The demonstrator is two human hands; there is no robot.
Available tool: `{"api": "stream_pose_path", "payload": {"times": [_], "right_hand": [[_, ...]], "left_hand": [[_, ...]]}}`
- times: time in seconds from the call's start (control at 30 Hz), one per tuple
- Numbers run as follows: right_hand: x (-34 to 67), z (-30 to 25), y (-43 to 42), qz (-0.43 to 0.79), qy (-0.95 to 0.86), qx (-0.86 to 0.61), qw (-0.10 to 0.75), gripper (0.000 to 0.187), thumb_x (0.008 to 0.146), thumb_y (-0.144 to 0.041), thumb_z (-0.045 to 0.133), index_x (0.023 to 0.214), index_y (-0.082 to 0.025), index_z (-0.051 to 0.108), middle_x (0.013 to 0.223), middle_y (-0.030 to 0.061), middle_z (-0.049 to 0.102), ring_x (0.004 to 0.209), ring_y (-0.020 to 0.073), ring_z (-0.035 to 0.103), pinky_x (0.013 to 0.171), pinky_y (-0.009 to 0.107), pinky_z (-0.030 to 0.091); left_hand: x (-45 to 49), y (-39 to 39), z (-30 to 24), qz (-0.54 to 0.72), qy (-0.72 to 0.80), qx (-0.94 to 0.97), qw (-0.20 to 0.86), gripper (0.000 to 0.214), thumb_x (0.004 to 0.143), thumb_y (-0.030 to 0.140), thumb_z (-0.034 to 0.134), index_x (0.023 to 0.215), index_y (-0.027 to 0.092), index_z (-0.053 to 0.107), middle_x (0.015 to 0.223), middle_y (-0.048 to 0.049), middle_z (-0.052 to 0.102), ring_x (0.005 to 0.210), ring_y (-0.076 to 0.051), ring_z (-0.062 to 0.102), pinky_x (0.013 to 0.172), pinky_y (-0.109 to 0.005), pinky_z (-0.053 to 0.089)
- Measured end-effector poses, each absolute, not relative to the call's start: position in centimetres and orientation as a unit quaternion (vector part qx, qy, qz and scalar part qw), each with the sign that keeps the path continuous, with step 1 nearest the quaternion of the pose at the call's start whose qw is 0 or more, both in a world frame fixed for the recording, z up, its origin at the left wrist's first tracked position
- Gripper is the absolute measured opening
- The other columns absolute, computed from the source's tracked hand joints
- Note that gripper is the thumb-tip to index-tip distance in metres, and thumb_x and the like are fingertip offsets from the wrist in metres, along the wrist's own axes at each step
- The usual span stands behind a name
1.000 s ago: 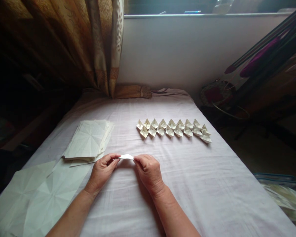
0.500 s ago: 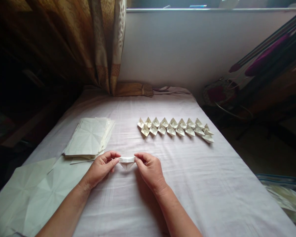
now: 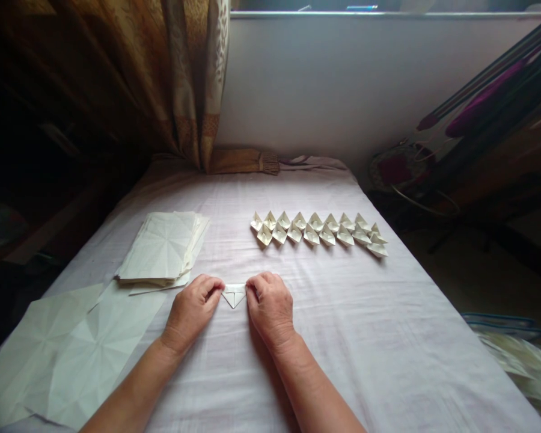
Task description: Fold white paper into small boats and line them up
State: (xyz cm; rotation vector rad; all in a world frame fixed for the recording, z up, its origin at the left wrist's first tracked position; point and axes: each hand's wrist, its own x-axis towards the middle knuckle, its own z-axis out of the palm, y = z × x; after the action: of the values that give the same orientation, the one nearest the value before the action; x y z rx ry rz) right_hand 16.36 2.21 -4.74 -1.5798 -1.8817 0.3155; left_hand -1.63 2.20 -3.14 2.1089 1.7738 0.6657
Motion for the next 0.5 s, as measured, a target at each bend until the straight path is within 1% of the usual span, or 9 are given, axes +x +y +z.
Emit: {"api": "stream_pose_path", "payload": {"times": [0.17,0.27,0.37,0.43,0.5], "right_hand": [[16.3,-4.8,2.1,0.087,-0.726,-0.602,0.319,0.012,0.084,-0.018,0.061,0.079,-0.023,0.071,0.083,0.0043,0.066,0.081,0.0201,0.057,0.072,0.029,0.042],[16.5,-4.9,2.0,0.065,-0.736,-0.597,0.313,0.012,0.085,-0.021,0.062,0.080,-0.024,0.073,0.085,0.0050,0.066,0.082,0.0202,0.056,0.073,0.029,0.042],[16.9,-5.2,2.0,0.073,-0.734,-0.598,0.313,0.014,0.087,-0.023,0.060,0.082,-0.023,0.073,0.086,0.0044,0.066,0.083,0.0192,0.057,0.076,0.029,0.042],[17.0,-5.5,2.2,0.071,-0.716,-0.617,0.320,0.015,0.086,-0.023,0.059,0.090,-0.023,0.073,0.094,0.0052,0.068,0.090,0.0200,0.058,0.082,0.031,0.042],[16.7,-5.7,2.5,0.050,-0.686,-0.654,0.317,0.024,0.085,-0.024,0.059,0.106,-0.021,0.070,0.112,0.0086,0.066,0.107,0.0244,0.056,0.091,0.036,0.040]], "left_hand": [[-1.2,1.9,-2.8,0.170,0.633,0.746,0.117,0.014,0.090,0.021,0.051,0.088,0.023,0.065,0.089,-0.0019,0.067,0.080,-0.018,0.064,0.068,-0.026,0.042],[-0.4,2.0,-2.3,0.127,0.653,0.739,0.105,0.015,0.092,0.033,0.053,0.088,0.022,0.063,0.087,-0.0025,0.066,0.078,-0.020,0.064,0.064,-0.027,0.039],[0.6,2.4,-1.6,0.061,0.673,0.731,0.093,0.022,0.092,0.042,0.054,0.093,0.021,0.061,0.093,-0.0048,0.066,0.082,-0.021,0.065,0.063,-0.029,0.039],[1.1,2.6,-1.2,0.021,0.683,0.725,0.088,0.024,0.093,0.043,0.054,0.096,0.020,0.060,0.098,-0.0060,0.066,0.086,-0.022,0.065,0.065,-0.029,0.041],[1.4,2.7,-0.9,0.000,0.688,0.720,0.086,0.025,0.093,0.043,0.053,0.098,0.019,0.059,0.100,-0.0065,0.066,0.090,-0.022,0.066,0.067,-0.029,0.042]]}}
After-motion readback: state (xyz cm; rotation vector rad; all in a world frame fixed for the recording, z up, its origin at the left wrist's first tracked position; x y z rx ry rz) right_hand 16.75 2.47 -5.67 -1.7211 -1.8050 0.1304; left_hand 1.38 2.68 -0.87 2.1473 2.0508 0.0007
